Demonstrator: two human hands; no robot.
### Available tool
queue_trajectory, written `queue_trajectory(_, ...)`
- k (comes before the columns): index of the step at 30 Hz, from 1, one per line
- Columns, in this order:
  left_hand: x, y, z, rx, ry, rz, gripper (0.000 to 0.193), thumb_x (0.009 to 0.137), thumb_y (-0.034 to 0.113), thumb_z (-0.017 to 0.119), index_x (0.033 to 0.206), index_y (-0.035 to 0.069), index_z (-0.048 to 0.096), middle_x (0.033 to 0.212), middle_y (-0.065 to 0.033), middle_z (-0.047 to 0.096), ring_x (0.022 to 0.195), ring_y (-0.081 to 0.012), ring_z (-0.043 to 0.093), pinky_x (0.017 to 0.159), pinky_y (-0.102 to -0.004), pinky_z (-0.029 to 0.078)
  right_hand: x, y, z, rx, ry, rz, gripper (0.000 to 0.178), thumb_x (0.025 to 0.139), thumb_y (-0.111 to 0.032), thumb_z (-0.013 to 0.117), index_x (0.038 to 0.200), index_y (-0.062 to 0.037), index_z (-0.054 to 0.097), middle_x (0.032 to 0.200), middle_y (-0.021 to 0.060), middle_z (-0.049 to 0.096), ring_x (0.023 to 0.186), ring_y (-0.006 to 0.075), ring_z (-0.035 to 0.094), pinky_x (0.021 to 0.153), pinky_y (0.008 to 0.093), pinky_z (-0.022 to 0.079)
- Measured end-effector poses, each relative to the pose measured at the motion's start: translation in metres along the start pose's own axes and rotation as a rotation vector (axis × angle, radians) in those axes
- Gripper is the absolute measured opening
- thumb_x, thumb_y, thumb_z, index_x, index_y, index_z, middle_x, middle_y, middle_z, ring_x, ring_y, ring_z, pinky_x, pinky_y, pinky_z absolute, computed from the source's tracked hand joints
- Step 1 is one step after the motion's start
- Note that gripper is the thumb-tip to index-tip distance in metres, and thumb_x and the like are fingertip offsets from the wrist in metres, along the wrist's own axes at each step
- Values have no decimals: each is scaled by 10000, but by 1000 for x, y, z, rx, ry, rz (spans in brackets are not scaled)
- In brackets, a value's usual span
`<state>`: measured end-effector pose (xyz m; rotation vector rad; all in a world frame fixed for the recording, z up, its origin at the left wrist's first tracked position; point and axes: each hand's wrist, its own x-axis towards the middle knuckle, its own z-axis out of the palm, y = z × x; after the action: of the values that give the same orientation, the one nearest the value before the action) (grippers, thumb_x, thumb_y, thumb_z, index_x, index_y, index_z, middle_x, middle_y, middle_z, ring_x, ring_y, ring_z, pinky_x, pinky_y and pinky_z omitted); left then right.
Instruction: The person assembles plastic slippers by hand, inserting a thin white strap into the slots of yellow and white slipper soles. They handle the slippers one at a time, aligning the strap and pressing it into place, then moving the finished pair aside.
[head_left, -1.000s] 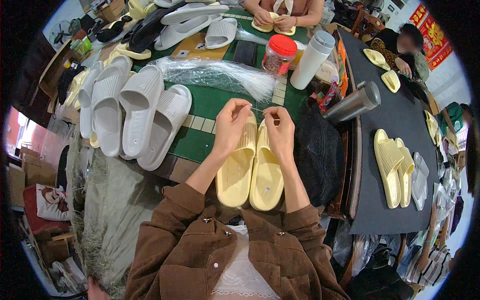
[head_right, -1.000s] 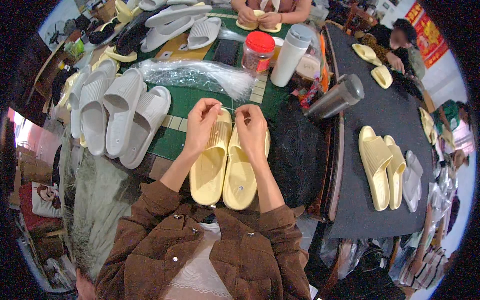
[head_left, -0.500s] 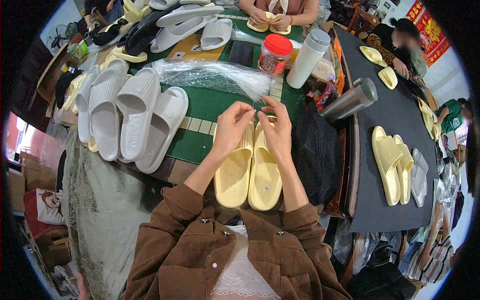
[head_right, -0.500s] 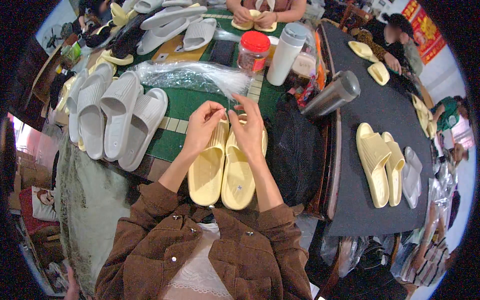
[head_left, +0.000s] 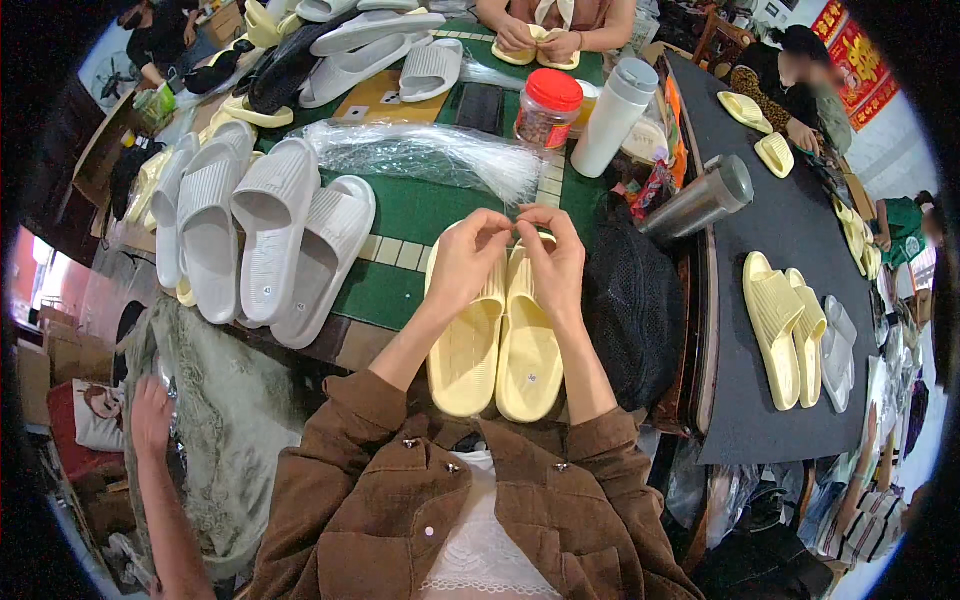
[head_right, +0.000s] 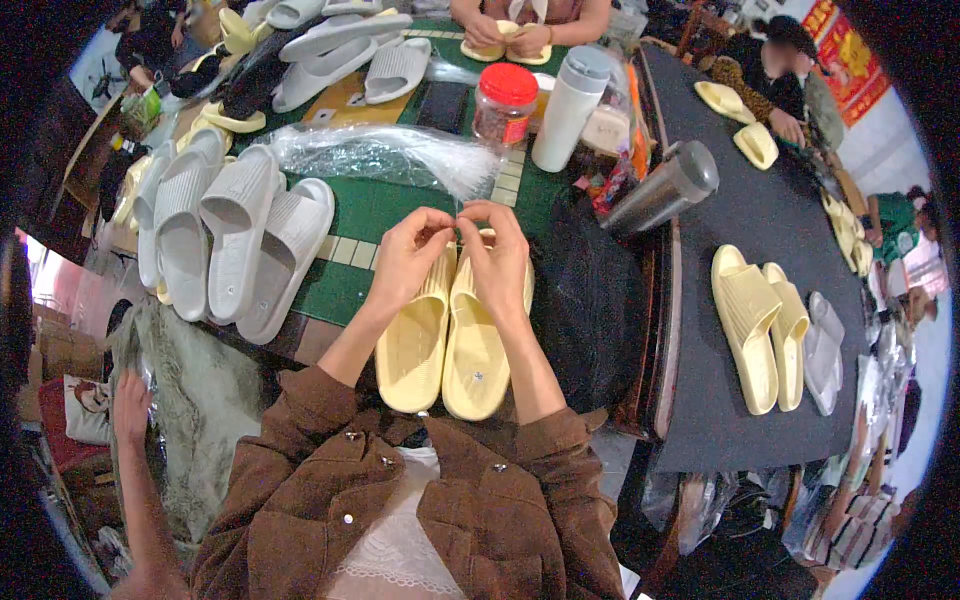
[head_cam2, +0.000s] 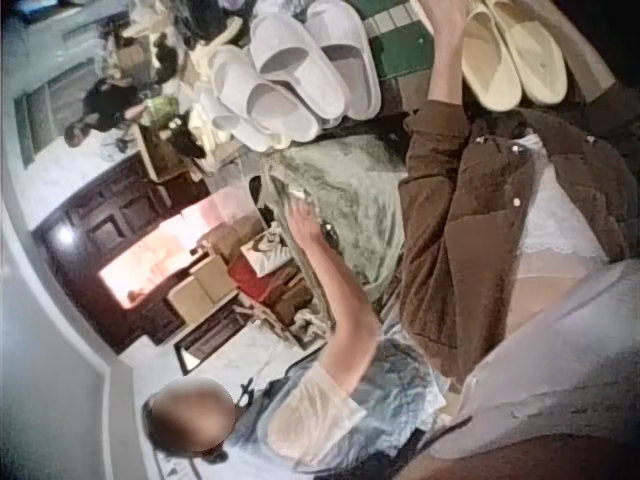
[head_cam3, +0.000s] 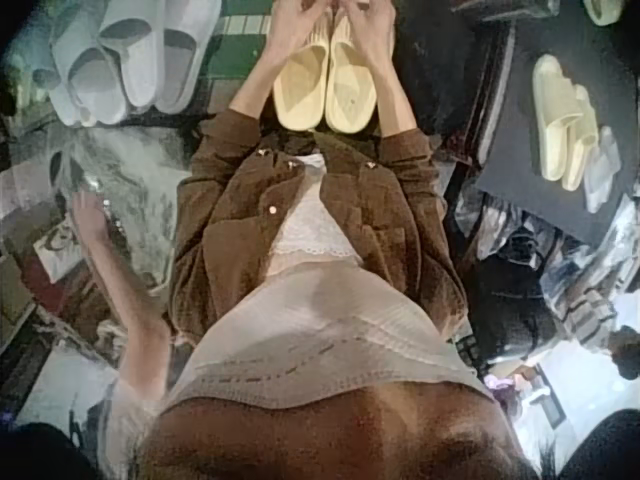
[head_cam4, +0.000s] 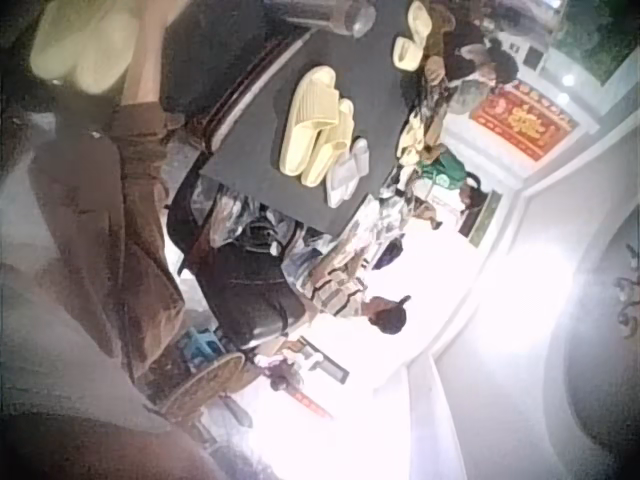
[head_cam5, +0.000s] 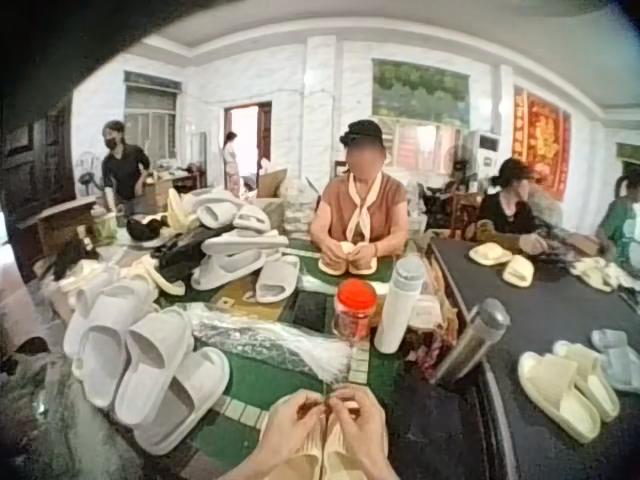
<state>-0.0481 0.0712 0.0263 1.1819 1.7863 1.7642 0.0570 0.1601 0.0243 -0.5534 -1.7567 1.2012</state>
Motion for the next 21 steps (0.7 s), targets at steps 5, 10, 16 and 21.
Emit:
queue_trajectory(5, 1, -4, 1, 44, -18, -3, 110, 889, 50, 622, 980, -10, 636, 853, -82, 682, 732, -141, 644, 688, -285, 504, 0, -3, -4, 193, 20, 113, 119, 935, -78, 606, 1017, 6, 624, 1057, 76, 650, 954, 141, 620, 734, 286, 551)
queue_trajectory(10, 0, 4, 1, 62, -3, -12, 88, 886, 26, 611, 960, -1, 651, 861, -81, 661, 726, -136, 633, 676, -283, 497, 1, -7, -5, 266, 89, 65, 99, 956, -69, 571, 1028, -4, 591, 1154, 99, 612, 995, 141, 605, 741, 275, 564)
queue_trajectory(16, -1, 2, 0, 120, 46, 67, 78, 885, 13, 604, 939, 10, 661, 861, -63, 597, 679, -129, 562, 636, -277, 460, 8, -23, -16, 322, 231, -19, 131, 1009, -138, 510, 1078, -26, 505, 1264, 143, 567, 1072, 181, 601, 747, 276, 580)
queue_trajectory(21, -1, 4, 0, 118, 45, 60, 82, 894, 24, 596, 943, 10, 661, 856, -57, 580, 674, -121, 540, 628, -276, 448, -1, -51, -26, 578, 197, 48, 135, 1041, -182, 442, 1095, -59, 453, 1160, 138, 615, 1061, 237, 644, 695, 282, 585)
